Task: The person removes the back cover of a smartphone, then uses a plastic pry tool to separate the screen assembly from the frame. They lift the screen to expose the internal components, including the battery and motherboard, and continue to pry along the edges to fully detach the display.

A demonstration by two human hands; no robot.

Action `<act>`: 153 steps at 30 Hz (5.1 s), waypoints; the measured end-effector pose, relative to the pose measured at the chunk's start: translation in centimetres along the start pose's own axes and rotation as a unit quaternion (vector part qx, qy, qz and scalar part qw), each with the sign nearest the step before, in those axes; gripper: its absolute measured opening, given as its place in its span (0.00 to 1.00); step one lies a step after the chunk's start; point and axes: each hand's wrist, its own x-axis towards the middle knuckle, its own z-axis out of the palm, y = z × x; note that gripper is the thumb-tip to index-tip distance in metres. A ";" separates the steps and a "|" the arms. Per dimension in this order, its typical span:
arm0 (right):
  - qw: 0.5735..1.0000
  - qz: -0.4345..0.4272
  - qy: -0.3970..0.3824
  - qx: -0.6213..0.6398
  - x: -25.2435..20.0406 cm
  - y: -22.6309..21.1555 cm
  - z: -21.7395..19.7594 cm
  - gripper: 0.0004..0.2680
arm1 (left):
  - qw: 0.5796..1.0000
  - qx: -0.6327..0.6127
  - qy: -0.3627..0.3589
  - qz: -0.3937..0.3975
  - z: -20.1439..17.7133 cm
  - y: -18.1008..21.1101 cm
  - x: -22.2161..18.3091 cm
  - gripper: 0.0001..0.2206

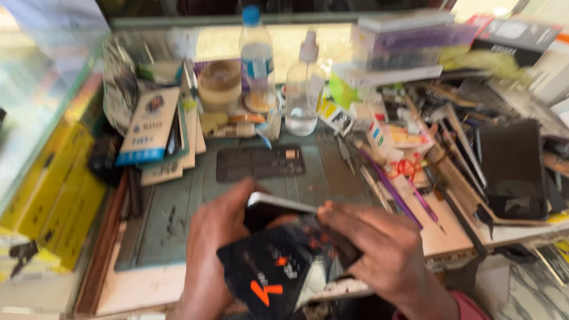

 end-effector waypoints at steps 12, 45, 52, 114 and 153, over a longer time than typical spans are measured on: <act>0.997 -0.038 0.059 0.032 1.7 -2.9 0.0 0.14 | 0.994 0.051 -0.063 0.068 1.1 -1.6 -0.3 0.14; 0.981 0.148 0.124 0.023 1.3 -3.4 -3.6 0.14 | 0.975 -0.005 -0.048 0.218 4.0 2.8 0.0 0.17; 0.994 0.058 0.053 -0.075 2.4 -3.2 -5.2 0.15 | 0.972 0.126 -0.083 0.180 5.1 3.1 0.7 0.14; 0.904 0.414 0.075 0.073 -5.2 2.8 2.1 0.05 | 0.924 0.284 -0.232 0.106 4.3 1.5 3.1 0.15; 0.989 -0.045 -0.115 -0.077 0.0 3.2 -2.9 0.13 | 0.919 0.261 -0.199 0.218 5.1 -1.4 2.5 0.12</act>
